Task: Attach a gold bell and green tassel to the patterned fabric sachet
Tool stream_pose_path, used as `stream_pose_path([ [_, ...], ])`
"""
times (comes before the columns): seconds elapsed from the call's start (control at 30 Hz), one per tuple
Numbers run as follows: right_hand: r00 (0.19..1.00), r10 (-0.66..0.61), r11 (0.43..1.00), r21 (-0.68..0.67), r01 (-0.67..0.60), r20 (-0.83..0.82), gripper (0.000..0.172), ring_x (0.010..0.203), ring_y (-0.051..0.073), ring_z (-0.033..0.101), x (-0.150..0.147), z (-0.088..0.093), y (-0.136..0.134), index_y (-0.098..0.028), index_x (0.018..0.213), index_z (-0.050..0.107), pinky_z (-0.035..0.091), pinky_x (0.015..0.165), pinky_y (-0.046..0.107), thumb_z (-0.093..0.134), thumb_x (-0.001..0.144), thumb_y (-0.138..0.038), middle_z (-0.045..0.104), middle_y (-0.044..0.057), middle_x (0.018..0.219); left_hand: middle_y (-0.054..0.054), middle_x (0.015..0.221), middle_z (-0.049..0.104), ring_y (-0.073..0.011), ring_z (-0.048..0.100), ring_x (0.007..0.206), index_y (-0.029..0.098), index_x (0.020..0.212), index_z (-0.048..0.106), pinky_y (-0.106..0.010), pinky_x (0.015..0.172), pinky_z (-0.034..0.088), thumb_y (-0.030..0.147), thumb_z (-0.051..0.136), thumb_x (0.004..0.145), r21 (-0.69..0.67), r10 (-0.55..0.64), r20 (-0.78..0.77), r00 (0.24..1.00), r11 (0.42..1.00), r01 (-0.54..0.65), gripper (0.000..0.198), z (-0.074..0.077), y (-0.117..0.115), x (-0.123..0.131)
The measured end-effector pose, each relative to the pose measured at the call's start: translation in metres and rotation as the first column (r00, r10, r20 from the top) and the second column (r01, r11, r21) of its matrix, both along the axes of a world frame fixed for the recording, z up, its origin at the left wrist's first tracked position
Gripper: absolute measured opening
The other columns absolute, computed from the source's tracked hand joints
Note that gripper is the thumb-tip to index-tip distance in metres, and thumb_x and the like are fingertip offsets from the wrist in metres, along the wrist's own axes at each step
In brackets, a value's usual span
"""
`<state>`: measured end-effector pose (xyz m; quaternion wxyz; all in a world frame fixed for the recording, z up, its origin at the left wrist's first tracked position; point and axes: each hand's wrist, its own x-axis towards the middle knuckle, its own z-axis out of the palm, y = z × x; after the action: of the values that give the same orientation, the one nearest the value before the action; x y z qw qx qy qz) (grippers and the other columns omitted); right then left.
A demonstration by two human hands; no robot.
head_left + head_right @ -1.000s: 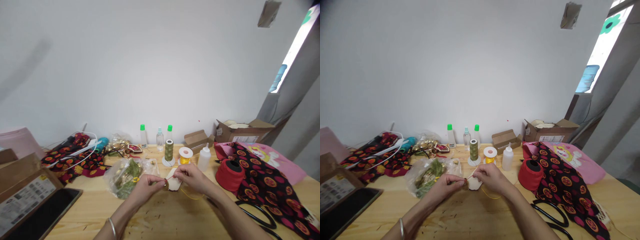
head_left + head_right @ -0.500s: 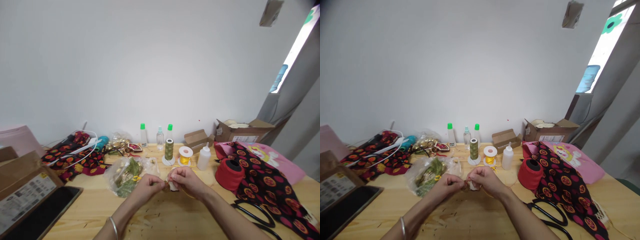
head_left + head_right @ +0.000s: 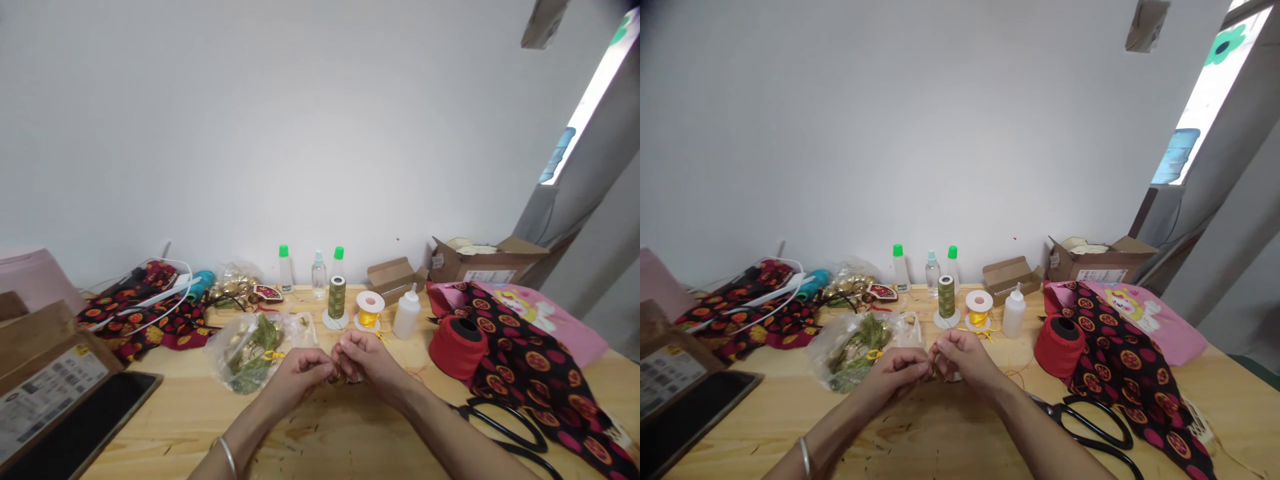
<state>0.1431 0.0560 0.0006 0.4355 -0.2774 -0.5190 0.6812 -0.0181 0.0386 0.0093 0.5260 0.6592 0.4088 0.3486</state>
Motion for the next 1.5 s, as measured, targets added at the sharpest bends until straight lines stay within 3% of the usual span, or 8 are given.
stream_pose_path([
  [0.13, 1.0, 0.008, 1.0, -0.007, -0.008, -0.022, 0.032, 0.033, 0.003, 0.031, 0.0, -0.001, 0.001, -0.013, 0.062, 0.054, 0.023, 0.035, 0.018, 0.06, 0.07, -0.043, 0.043, -0.008, 0.037, -0.001, 0.06, 0.056, -0.0128, 0.047, 0.06, 0.013, 0.059, 0.065, -0.023, 0.059, 0.034, 0.035, 0.057, 0.068, 0.089, 0.011, -0.072, 0.997, 0.996, -0.004, 0.025, 0.003, 0.001, -0.003],
  [0.37, 0.99, -0.013, 1.0, -0.021, 0.016, 0.137, 0.028, 0.031, 0.001, 0.03, 0.003, -0.002, 0.003, -0.014, 0.058, 0.051, 0.017, 0.031, 0.017, 0.064, 0.066, -0.037, 0.06, -0.002, 0.056, 0.002, 0.054, 0.05, -0.0119, 0.042, 0.054, 0.014, 0.049, 0.062, -0.023, 0.054, 0.029, 0.024, 0.052, 0.069, 0.173, 0.07, -0.232, 0.97, 0.984, -0.029, 0.024, -0.001, 0.0, -0.001],
  [0.47, 0.993, -0.01, 1.0, -0.011, 0.012, 0.121, 0.029, 0.031, 0.001, 0.031, 0.005, -0.004, 0.005, -0.012, 0.062, 0.056, 0.018, 0.032, 0.017, 0.061, 0.069, -0.039, 0.055, -0.003, 0.049, 0.001, 0.058, 0.054, -0.0129, 0.045, 0.058, 0.014, 0.055, 0.063, -0.023, 0.056, 0.032, 0.027, 0.053, 0.07, 0.18, 0.086, -0.257, 0.962, 0.983, -0.04, 0.022, 0.001, 0.0, -0.004],
  [0.7, 0.998, 0.005, 1.0, 0.008, -0.005, 0.07, 0.027, 0.043, 0.004, 0.041, 0.005, -0.002, 0.002, -0.013, 0.068, 0.058, 0.028, 0.036, 0.016, 0.06, 0.072, -0.039, 0.06, 0.001, 0.064, -0.002, 0.065, 0.062, -0.0142, 0.051, 0.063, 0.013, 0.07, 0.063, -0.023, 0.061, 0.037, 0.03, 0.052, 0.073, 0.177, 0.111, -0.243, 0.964, 0.982, -0.068, 0.021, 0.006, 0.003, -0.011],
  [0.83, 0.991, -0.01, 1.0, 0.029, 0.006, 0.13, 0.029, 0.04, 0.004, 0.04, 0.003, -0.002, 0.002, -0.013, 0.067, 0.06, 0.027, 0.036, 0.015, 0.06, 0.071, -0.041, 0.055, -0.003, 0.052, -0.002, 0.07, 0.065, -0.0147, 0.055, 0.066, 0.014, 0.08, 0.064, -0.023, 0.061, 0.039, 0.025, 0.056, 0.069, 0.192, 0.088, -0.225, 0.97, 0.98, -0.044, 0.018, 0.005, 0.003, -0.011],
  [1.0, 0.98, -0.051, 0.998, 0.04, 0.044, 0.193, 0.031, 0.037, 0.004, 0.037, 0.002, -0.005, 0.003, -0.012, 0.069, 0.061, 0.025, 0.035, 0.015, 0.06, 0.07, -0.044, 0.05, -0.005, 0.045, -0.003, 0.07, 0.069, -0.0168, 0.057, 0.066, 0.015, 0.073, 0.07, -0.024, 0.062, 0.04, 0.028, 0.054, 0.07, 0.18, 0.126, -0.261, 0.957, 0.98, -0.079, 0.02, 0.003, 0.005, -0.011],
  [1.17, 0.993, 0.046, 0.998, 0.03, -0.049, 0.109, 0.031, 0.046, 0.005, 0.046, 0.0, -0.001, -0.002, -0.013, 0.063, 0.058, 0.033, 0.04, 0.016, 0.063, 0.067, -0.043, 0.06, 0.001, 0.065, -0.004, 0.062, 0.067, -0.0152, 0.055, 0.059, 0.012, 0.068, 0.069, -0.024, 0.057, 0.039, 0.029, 0.054, 0.069, 0.159, 0.154, -0.243, 0.958, 0.98, -0.118, 0.022, 0.0, 0.006, -0.011],
  [1.5, 1.0, -0.013, 0.998, -0.055, 0.014, 0.017, 0.033, 0.047, 0.007, 0.048, -0.006, -0.005, -0.003, -0.013, 0.064, 0.059, 0.035, 0.049, 0.021, 0.07, 0.059, -0.044, 0.057, -0.002, 0.054, -0.004, 0.062, 0.068, -0.0156, 0.056, 0.058, 0.012, 0.066, 0.069, -0.024, 0.057, 0.04, 0.023, 0.054, 0.067, 0.119, 0.11, -0.234, 0.966, 0.989, -0.083, 0.019, 0.003, 0.004, -0.008],
])
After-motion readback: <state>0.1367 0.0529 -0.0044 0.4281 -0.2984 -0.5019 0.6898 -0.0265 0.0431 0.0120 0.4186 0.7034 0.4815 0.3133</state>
